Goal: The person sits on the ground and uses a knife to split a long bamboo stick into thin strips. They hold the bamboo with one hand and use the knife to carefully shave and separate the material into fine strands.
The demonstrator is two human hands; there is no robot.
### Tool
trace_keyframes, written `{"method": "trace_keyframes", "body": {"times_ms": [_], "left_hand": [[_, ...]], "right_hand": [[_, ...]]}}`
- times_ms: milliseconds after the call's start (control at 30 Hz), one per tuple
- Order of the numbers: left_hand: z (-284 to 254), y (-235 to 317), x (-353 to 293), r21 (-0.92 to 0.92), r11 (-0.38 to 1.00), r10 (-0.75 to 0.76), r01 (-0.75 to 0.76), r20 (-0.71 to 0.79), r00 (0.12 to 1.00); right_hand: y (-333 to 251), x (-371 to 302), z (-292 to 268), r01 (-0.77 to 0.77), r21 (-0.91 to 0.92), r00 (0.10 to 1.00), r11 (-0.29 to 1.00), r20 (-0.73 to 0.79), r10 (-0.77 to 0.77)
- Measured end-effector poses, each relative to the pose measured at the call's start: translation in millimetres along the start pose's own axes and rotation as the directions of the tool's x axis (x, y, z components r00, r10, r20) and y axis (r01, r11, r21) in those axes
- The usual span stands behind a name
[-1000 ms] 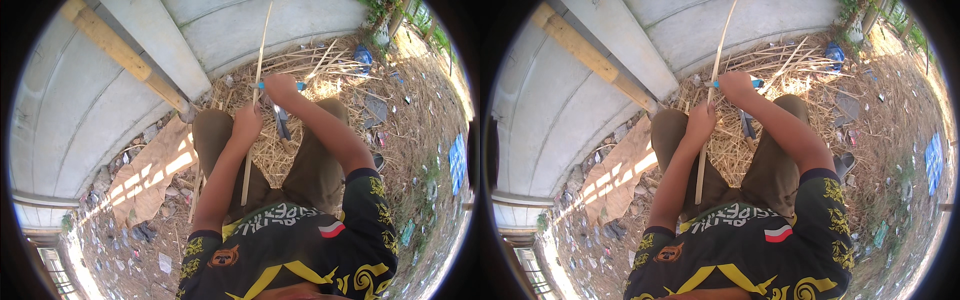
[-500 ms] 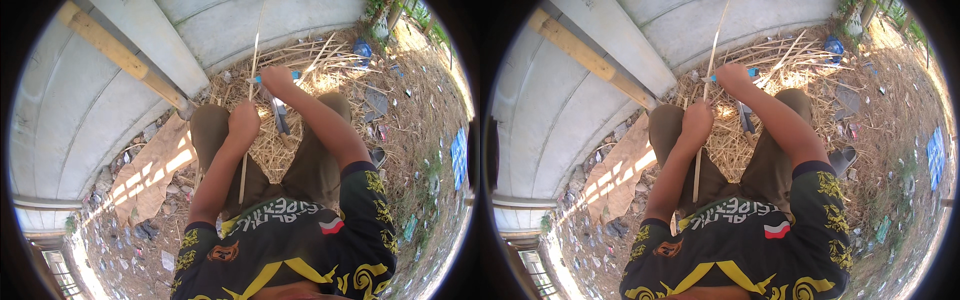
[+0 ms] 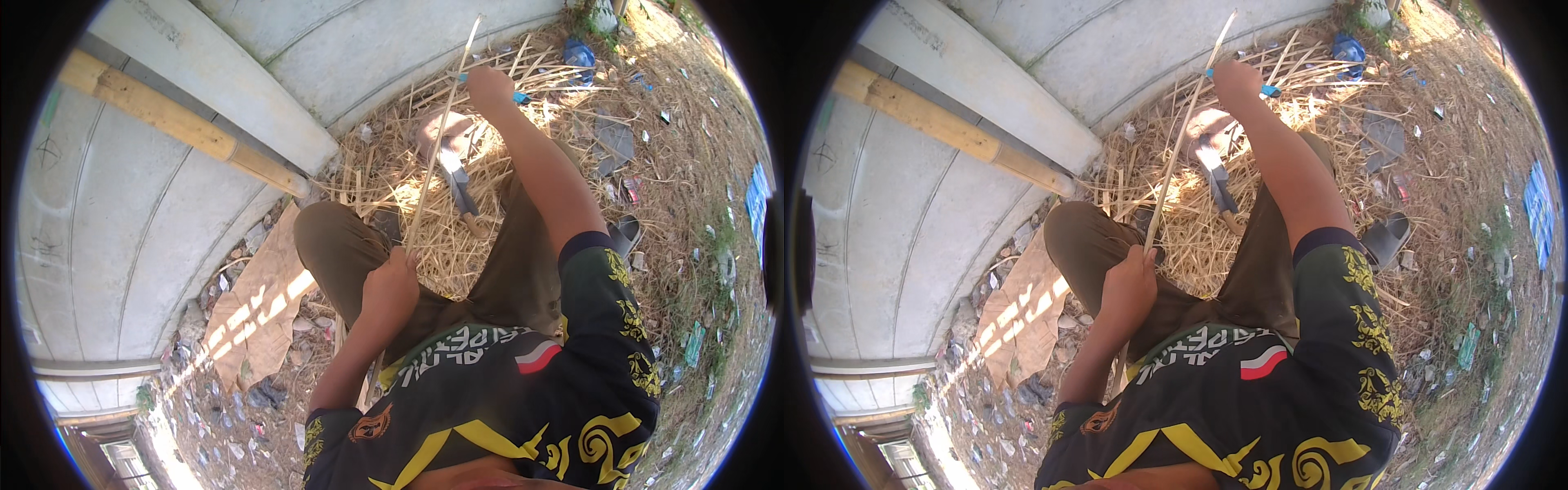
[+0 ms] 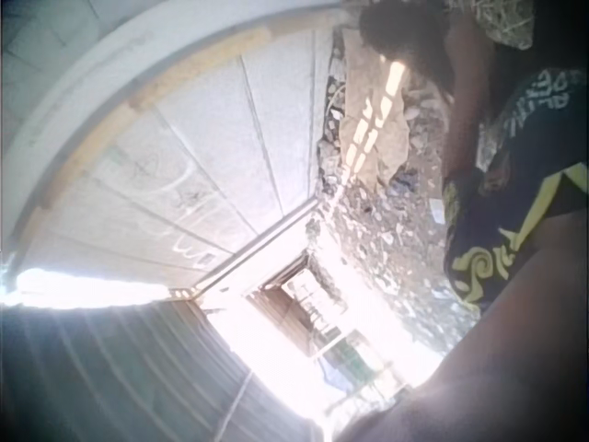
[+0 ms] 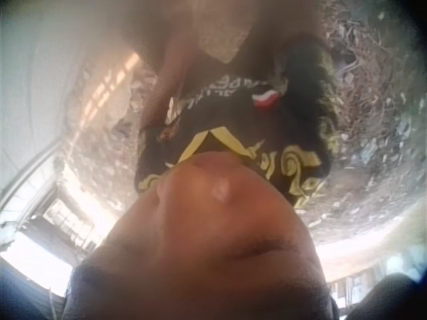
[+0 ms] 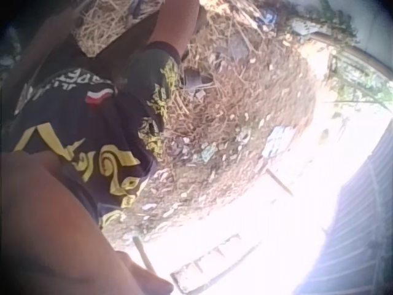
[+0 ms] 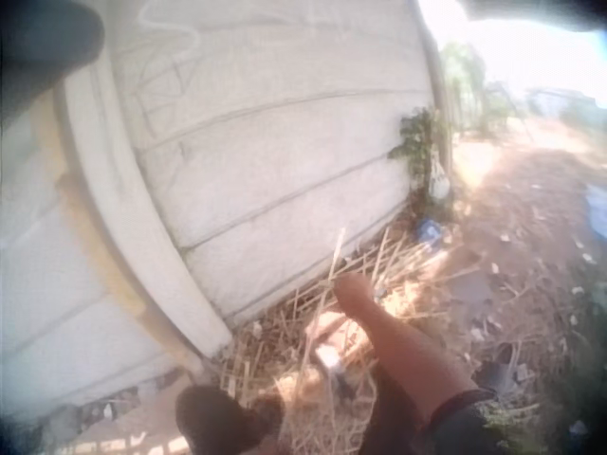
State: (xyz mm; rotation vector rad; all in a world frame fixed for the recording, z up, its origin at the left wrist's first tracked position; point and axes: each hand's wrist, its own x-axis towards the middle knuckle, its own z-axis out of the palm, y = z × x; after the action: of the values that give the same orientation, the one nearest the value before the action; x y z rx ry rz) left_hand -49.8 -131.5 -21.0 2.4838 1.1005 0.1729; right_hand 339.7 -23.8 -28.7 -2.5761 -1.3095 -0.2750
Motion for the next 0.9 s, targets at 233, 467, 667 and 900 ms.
{"method": "trace_keyframes", "body": {"times_ms": [233,467,667,900], "left_hand": [[-9,-4,8,-0.275,0.959,0.042,-0.067,-0.099,0.994],[-1,-15,59,-0.338,0.937,0.004,-0.085,-0.232,0.973],[-9,-1,87,-0.331,0.940,-0.020,-0.085,-0.301,0.953],[-15,20,79,-0.313,0.947,-0.033,-0.068,-0.307,0.951]], "right_hand": [[-39,-38,3,0.244,0.030,0.970,0.969,-0.018,-0.243],[-84,-91,-22,0.483,0.091,0.872,0.871,0.038,-0.488],[-94,-109,-25,0.488,0.110,0.871,0.866,-0.002,-0.491],[-83,-74,-15,0.431,0.088,0.902,0.898,-0.045,-0.429]]}}
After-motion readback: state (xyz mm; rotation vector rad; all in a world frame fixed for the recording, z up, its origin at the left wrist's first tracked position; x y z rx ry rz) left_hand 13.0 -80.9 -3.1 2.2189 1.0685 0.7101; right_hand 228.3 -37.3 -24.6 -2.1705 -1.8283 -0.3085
